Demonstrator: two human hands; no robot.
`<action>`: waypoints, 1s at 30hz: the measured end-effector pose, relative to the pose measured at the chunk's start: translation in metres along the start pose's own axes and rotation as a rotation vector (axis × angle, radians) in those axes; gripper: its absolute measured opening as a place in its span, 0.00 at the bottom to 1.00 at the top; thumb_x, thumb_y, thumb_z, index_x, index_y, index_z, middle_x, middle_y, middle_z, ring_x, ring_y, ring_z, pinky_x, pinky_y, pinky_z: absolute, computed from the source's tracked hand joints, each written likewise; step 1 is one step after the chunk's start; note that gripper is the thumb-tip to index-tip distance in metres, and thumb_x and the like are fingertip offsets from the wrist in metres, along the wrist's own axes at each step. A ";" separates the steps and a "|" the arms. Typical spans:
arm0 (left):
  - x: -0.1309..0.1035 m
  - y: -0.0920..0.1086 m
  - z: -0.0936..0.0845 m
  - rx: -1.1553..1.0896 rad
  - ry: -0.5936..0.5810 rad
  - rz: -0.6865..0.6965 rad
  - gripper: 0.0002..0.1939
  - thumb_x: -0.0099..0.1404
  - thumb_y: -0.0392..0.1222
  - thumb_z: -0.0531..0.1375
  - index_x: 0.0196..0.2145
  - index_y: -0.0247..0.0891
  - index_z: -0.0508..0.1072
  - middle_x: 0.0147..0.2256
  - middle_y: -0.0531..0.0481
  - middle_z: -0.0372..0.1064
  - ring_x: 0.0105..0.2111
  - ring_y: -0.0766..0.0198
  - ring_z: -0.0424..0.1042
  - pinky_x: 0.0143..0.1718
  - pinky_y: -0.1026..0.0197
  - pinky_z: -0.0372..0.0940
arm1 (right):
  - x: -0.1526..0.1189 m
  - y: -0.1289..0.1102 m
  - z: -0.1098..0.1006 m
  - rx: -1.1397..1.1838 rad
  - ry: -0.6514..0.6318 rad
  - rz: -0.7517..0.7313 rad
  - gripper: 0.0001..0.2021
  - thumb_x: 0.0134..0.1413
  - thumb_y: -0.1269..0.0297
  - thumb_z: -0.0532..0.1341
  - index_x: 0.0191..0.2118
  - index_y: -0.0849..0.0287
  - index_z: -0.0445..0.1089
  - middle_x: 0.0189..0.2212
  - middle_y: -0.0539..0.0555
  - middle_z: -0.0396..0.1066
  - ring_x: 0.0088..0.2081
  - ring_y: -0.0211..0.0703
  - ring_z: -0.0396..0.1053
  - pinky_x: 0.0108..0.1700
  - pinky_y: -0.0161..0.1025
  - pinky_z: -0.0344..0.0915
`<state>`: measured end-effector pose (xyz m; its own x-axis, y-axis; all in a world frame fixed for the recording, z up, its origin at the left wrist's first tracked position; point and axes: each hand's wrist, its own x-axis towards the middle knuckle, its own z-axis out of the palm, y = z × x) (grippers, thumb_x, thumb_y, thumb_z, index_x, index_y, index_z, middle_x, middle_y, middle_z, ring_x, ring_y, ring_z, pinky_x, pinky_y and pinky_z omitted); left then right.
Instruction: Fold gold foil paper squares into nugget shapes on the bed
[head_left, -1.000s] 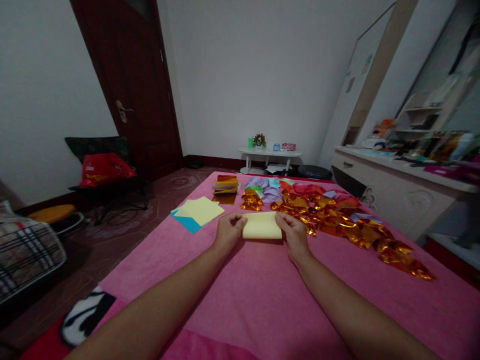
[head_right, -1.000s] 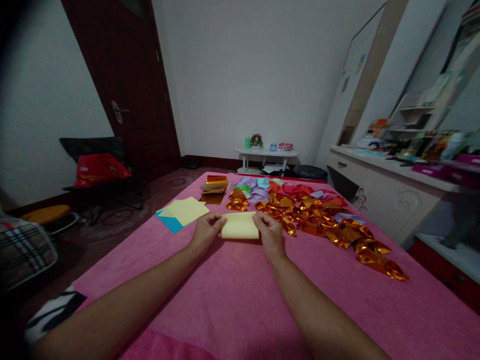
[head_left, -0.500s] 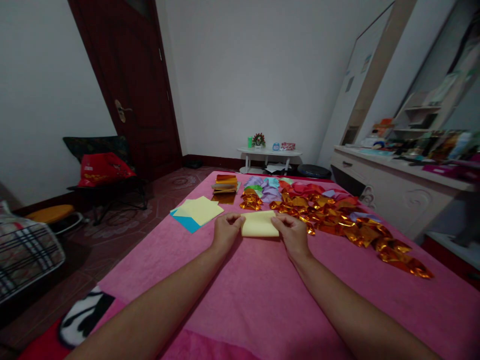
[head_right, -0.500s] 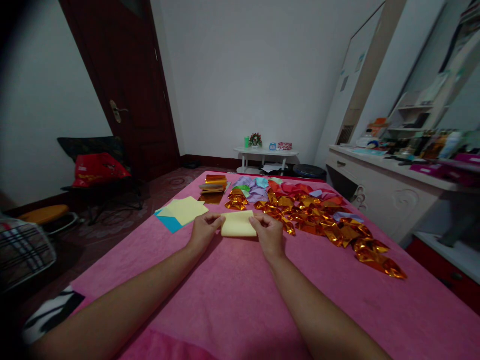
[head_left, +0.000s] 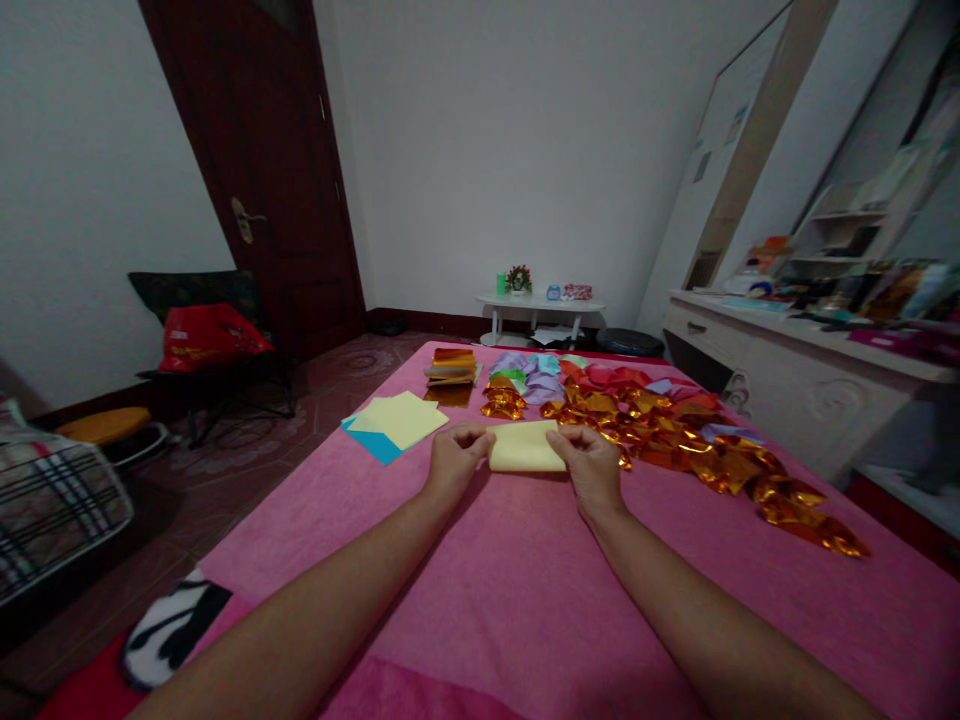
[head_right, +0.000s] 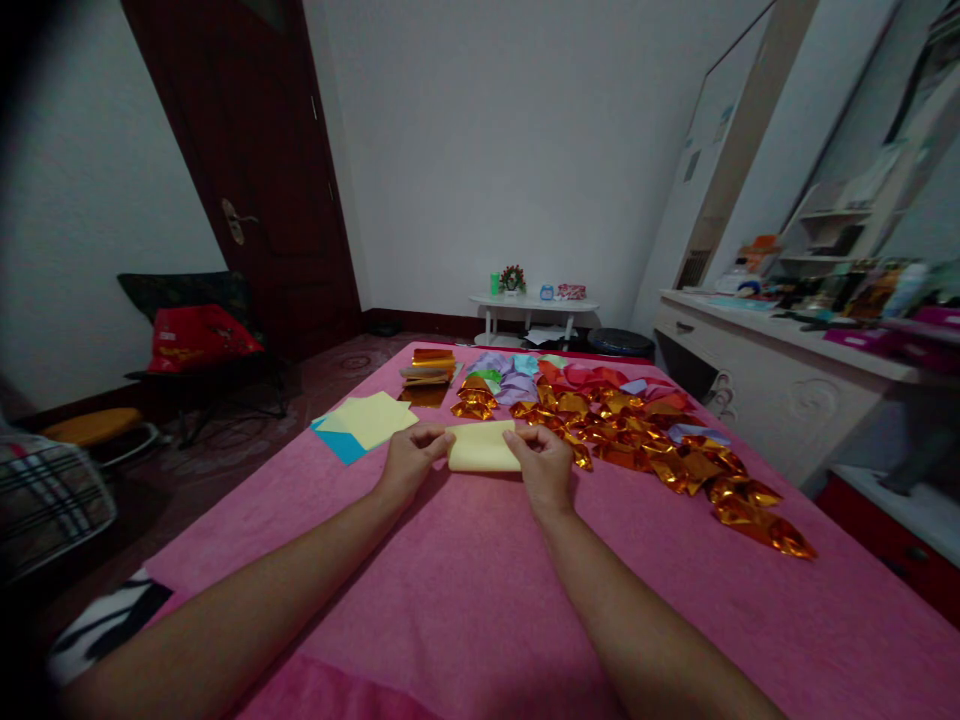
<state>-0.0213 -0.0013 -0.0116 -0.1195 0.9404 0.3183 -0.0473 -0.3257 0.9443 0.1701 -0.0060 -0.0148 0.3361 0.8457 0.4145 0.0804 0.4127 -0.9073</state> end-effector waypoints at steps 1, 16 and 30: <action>0.000 0.000 0.000 -0.005 -0.002 -0.002 0.09 0.48 0.42 0.66 0.24 0.32 0.77 0.26 0.47 0.72 0.27 0.64 0.69 0.30 0.63 0.64 | 0.000 0.000 0.000 -0.002 0.004 -0.006 0.11 0.40 0.56 0.68 0.24 0.59 0.73 0.24 0.50 0.71 0.26 0.40 0.64 0.30 0.37 0.59; -0.001 0.003 0.001 -0.043 0.025 -0.058 0.08 0.42 0.39 0.69 0.21 0.32 0.76 0.22 0.50 0.71 0.23 0.68 0.67 0.27 0.65 0.61 | -0.001 -0.006 0.001 0.073 0.016 -0.003 0.08 0.39 0.61 0.69 0.22 0.59 0.72 0.34 0.53 0.73 0.35 0.44 0.68 0.38 0.40 0.63; -0.001 0.000 -0.001 -0.042 -0.011 -0.032 0.09 0.47 0.41 0.68 0.24 0.31 0.78 0.25 0.48 0.72 0.25 0.66 0.68 0.28 0.65 0.63 | 0.001 0.000 0.000 0.081 0.053 0.014 0.10 0.37 0.59 0.70 0.23 0.59 0.72 0.27 0.50 0.71 0.29 0.40 0.65 0.34 0.37 0.61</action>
<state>-0.0221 -0.0025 -0.0121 -0.1061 0.9513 0.2893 -0.0929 -0.2992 0.9497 0.1707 -0.0048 -0.0145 0.3863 0.8332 0.3957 0.0000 0.4290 -0.9033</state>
